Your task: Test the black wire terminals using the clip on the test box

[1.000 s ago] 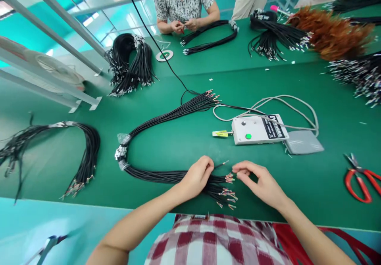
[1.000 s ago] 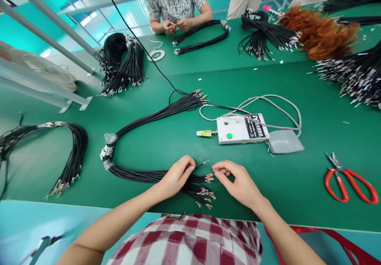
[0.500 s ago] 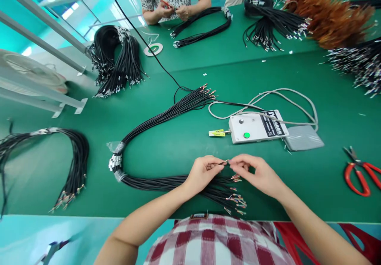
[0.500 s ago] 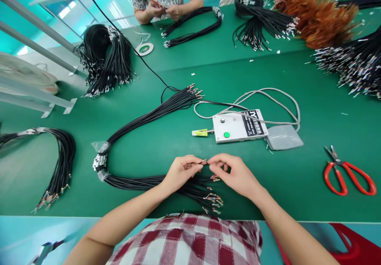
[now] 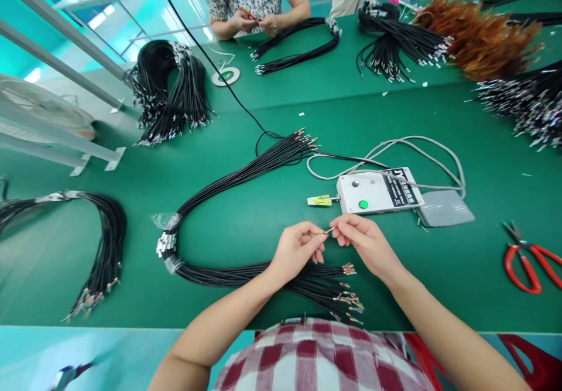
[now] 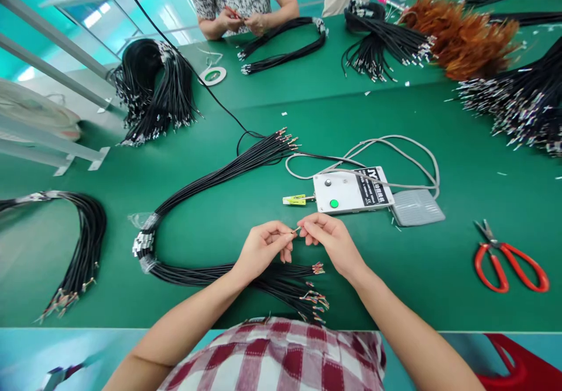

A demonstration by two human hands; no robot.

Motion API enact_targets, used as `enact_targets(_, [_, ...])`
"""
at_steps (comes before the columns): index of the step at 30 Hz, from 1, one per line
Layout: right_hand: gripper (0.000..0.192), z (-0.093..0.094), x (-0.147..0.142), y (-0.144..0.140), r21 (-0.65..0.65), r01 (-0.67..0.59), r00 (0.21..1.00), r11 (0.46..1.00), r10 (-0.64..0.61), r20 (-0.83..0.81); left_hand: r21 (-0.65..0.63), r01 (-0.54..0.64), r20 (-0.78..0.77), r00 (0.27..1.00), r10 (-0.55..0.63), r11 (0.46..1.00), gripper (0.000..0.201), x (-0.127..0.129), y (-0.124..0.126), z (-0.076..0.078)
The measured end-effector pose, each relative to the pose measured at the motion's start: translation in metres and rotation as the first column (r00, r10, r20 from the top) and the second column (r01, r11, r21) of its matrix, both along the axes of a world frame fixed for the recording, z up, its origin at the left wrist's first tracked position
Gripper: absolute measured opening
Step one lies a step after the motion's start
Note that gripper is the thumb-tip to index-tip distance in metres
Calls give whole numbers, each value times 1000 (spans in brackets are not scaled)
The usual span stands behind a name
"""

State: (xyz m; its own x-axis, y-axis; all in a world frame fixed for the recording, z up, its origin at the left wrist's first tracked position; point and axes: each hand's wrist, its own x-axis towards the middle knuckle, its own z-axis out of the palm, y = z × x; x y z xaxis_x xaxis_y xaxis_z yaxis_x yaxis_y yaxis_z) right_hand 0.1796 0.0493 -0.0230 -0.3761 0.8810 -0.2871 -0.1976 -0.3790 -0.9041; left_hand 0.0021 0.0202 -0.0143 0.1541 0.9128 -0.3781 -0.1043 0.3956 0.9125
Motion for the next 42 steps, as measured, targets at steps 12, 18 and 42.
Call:
enact_targets(12, [18, -10, -13, -5, -113, 9, 998, 994, -17, -68, 44, 20, 108, 994, -25, 999, 35, -4, -5, -14])
enact_targets(18, [19, -16, -18, -9, -4, 71, 997, 997, -71, 11, 103, -8, 129, 992, -5, 995, 36, -3, -6, -15])
enact_targets(42, [19, -15, -20, -6, 82, 37, 993, 996, -45, 108, 231, 7, 103, 994, -31, 973, 24, -2, -2, -11])
